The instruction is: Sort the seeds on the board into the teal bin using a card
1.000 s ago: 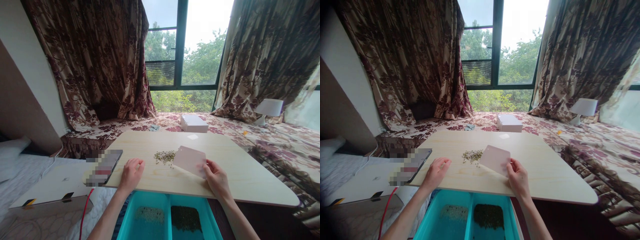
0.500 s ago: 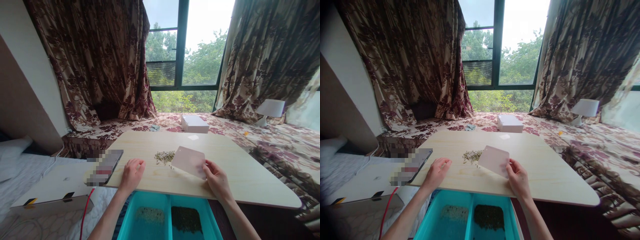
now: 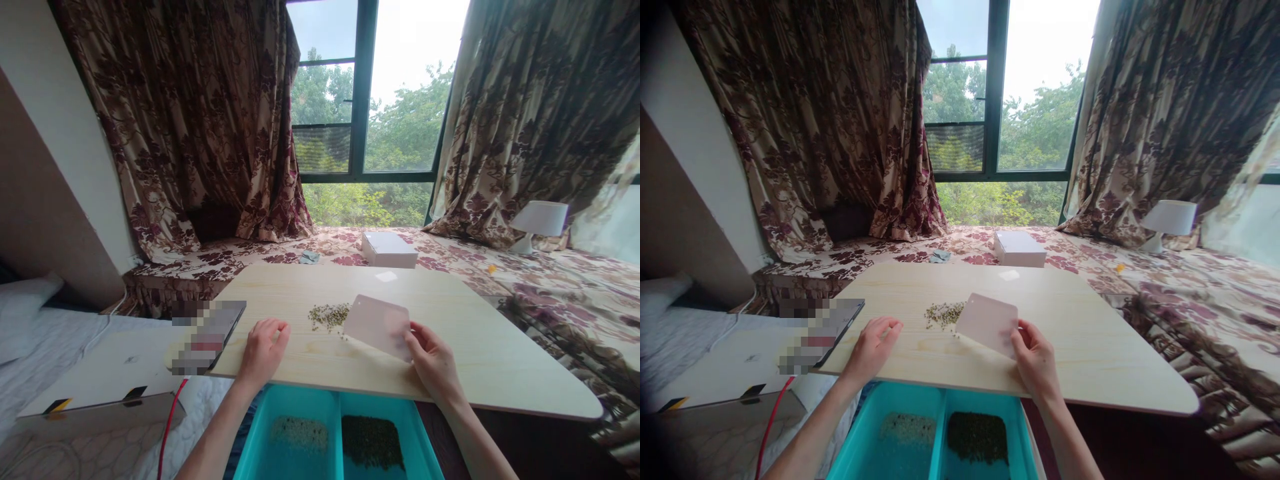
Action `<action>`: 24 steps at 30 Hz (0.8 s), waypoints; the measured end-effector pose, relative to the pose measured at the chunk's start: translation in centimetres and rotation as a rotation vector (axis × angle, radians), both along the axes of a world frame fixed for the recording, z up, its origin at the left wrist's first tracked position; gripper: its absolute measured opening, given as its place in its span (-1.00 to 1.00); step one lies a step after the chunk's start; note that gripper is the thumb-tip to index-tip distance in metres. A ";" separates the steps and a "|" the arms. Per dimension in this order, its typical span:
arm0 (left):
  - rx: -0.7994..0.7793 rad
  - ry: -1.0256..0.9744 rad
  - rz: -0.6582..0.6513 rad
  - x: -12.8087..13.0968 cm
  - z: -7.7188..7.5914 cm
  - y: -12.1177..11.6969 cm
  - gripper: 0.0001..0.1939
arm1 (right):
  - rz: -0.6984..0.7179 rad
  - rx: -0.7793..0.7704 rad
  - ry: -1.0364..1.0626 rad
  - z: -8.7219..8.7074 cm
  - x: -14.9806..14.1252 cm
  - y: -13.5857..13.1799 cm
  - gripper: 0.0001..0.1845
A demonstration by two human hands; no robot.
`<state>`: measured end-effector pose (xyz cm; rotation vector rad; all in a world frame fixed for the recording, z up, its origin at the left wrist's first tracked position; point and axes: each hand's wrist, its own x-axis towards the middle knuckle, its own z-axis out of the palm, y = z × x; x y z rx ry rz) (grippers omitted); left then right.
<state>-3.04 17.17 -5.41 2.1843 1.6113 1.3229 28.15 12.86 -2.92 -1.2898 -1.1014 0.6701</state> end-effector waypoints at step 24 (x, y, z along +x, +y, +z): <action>-0.012 -0.012 0.003 -0.1 0.0 0.0 -0.72 | -0.153 -0.009 -0.036 0.6 -0.2 -0.5 -0.68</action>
